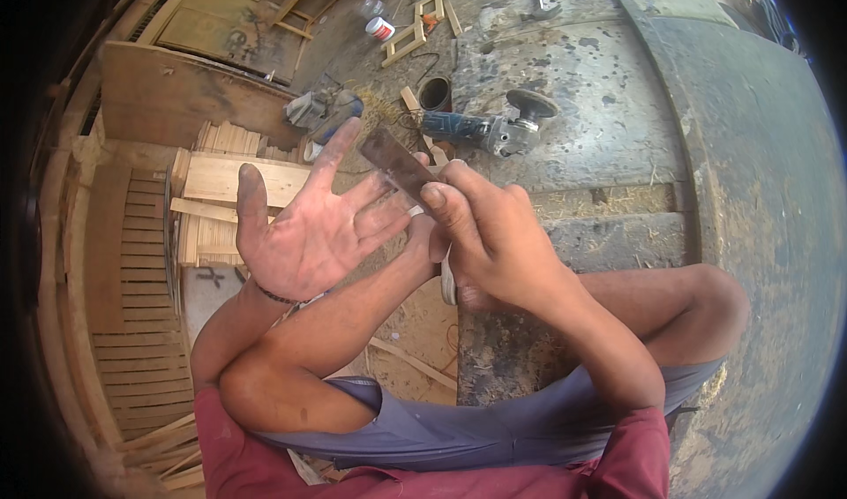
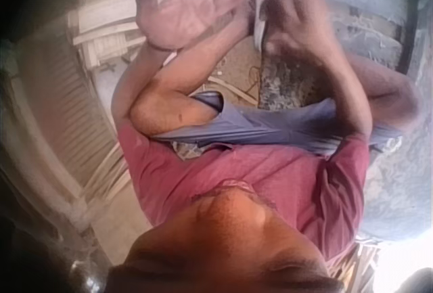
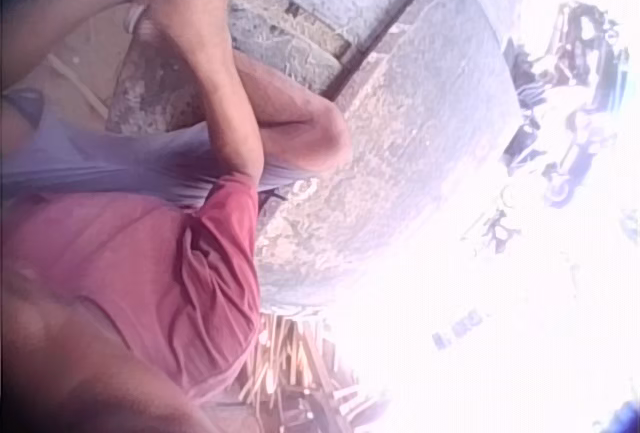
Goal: The person cleans a metal blade by scraping it with another metal piece while sitting on the ground.
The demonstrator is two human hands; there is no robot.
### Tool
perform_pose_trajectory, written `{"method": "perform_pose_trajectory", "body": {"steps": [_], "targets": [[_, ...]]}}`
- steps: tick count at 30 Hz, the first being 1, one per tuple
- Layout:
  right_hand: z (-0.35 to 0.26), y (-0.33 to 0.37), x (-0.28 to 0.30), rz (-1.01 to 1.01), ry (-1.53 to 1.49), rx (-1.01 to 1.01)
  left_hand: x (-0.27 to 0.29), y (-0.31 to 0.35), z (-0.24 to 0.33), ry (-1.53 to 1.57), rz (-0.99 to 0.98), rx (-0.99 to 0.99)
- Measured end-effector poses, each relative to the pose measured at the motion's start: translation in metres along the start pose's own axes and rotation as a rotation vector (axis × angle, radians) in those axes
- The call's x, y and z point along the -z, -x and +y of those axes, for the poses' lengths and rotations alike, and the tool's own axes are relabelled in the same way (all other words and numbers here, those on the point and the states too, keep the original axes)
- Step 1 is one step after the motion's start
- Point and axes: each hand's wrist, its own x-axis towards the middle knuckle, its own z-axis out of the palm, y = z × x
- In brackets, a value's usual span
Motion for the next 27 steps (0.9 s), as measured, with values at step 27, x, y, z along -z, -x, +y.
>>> {"method": "perform_pose_trajectory", "body": {"steps": [27], "targets": [[-0.003, 0.006, -0.011, -0.006, -0.075, -0.133, -0.001, 0.001, -0.004, -0.051, 0.002, 0.004]]}}
